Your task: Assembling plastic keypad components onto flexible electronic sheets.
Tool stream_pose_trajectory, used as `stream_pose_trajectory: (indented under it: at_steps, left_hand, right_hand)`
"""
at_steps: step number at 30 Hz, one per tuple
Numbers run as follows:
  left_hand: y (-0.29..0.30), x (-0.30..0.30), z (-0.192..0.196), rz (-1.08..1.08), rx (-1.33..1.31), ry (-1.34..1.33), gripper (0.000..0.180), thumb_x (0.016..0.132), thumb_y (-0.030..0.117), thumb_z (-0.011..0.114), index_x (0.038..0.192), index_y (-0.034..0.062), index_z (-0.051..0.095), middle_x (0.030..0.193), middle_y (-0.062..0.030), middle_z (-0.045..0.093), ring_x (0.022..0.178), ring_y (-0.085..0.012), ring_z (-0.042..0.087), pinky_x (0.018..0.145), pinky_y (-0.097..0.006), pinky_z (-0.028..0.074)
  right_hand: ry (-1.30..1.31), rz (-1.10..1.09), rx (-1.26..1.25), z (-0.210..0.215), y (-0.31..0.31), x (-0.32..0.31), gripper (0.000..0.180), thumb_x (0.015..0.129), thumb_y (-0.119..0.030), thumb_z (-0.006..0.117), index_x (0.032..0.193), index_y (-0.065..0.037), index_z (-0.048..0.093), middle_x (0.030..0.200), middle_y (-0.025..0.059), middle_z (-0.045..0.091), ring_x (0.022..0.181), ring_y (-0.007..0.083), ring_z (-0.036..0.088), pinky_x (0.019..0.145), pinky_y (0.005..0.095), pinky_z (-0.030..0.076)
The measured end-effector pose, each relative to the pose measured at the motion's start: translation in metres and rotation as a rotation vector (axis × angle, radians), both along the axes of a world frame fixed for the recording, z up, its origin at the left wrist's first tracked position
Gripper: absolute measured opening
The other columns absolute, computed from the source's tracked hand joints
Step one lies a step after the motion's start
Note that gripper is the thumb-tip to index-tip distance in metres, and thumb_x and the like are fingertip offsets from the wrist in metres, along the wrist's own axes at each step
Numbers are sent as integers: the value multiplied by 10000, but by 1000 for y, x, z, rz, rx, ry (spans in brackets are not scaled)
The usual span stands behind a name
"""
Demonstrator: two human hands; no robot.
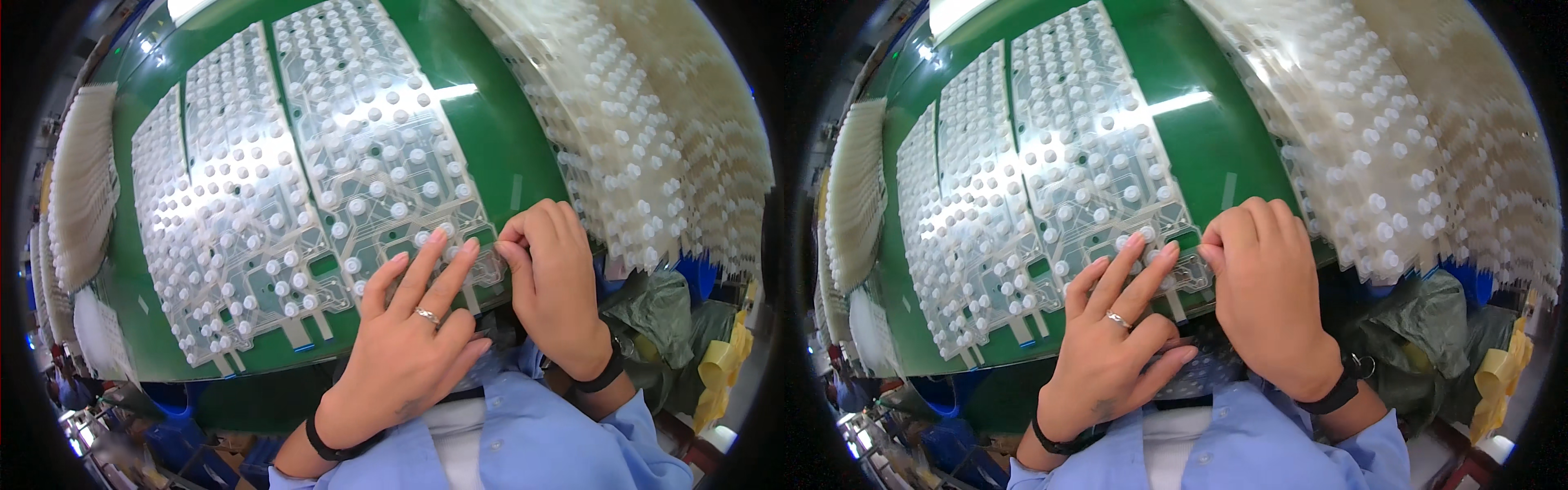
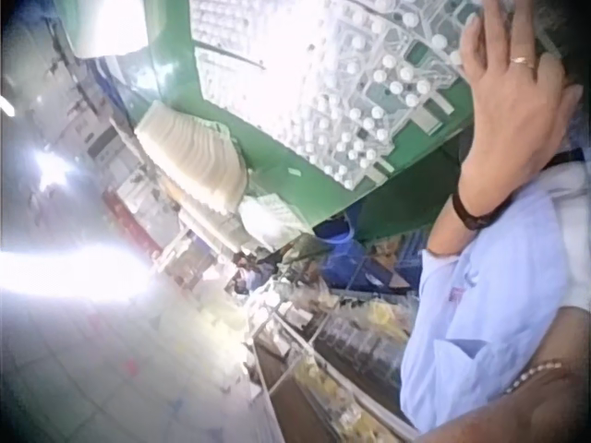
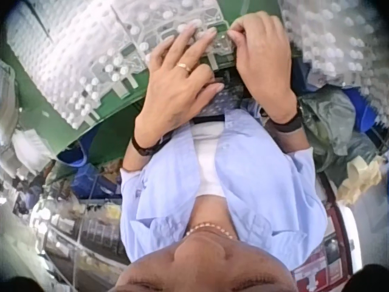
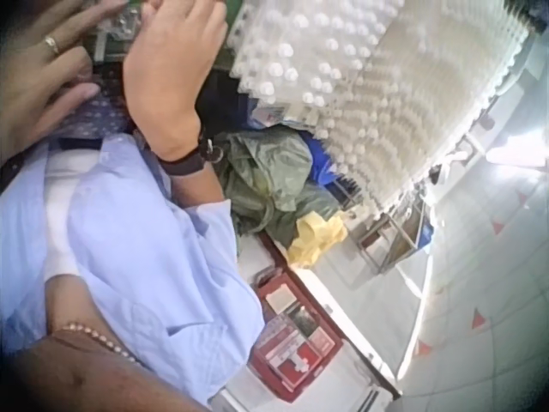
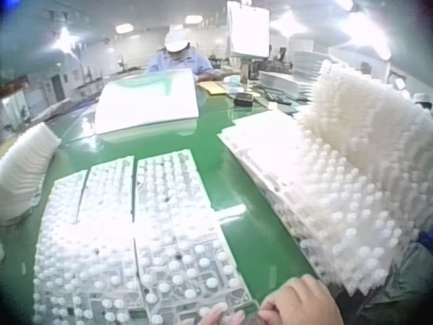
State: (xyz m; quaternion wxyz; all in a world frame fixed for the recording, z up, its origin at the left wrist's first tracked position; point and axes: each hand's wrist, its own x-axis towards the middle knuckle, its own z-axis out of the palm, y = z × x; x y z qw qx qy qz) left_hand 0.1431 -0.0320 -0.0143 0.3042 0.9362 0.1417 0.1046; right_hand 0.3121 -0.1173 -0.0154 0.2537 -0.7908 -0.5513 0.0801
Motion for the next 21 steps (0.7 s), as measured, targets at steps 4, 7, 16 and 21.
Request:
stream_pose_trajectory:
  at_steps: [4,7,16,21]
  left_hand:
    - [-2,-3,-3,15,15,-27,251,786,271,762,755,96,584,1466,-181,478,1389,-392,392,1105,-501,261]
    - [-1,-3,-6,9,10,-45,248,778,262,767,761,95,584,1474,-179,469,1393,-394,386,1110,-503,257]
    - [-3,-4,0,16,51,-29,241,757,256,779,759,99,597,1463,-172,482,1380,-403,394,1096,-515,289]
    - [-3,-1,-2,4,63,-46,234,755,252,780,759,100,602,1455,-177,488,1377,-407,397,1090,-516,293]
  right_hand:
    - [147,209,18,14,-9,0,157,785,20,624,860,-52,507,846,120,497,809,337,487,728,420,383]
    - [343,389,122,39,-26,-9,194,727,61,606,855,-57,520,850,98,508,780,314,489,722,396,381]
    - [54,34,146,11,-26,-2,301,829,-26,663,1129,-26,638,1012,136,577,945,332,543,832,413,442]
    - [31,19,129,4,-20,-4,181,825,-62,678,999,-46,631,943,99,570,918,304,539,795,405,425]
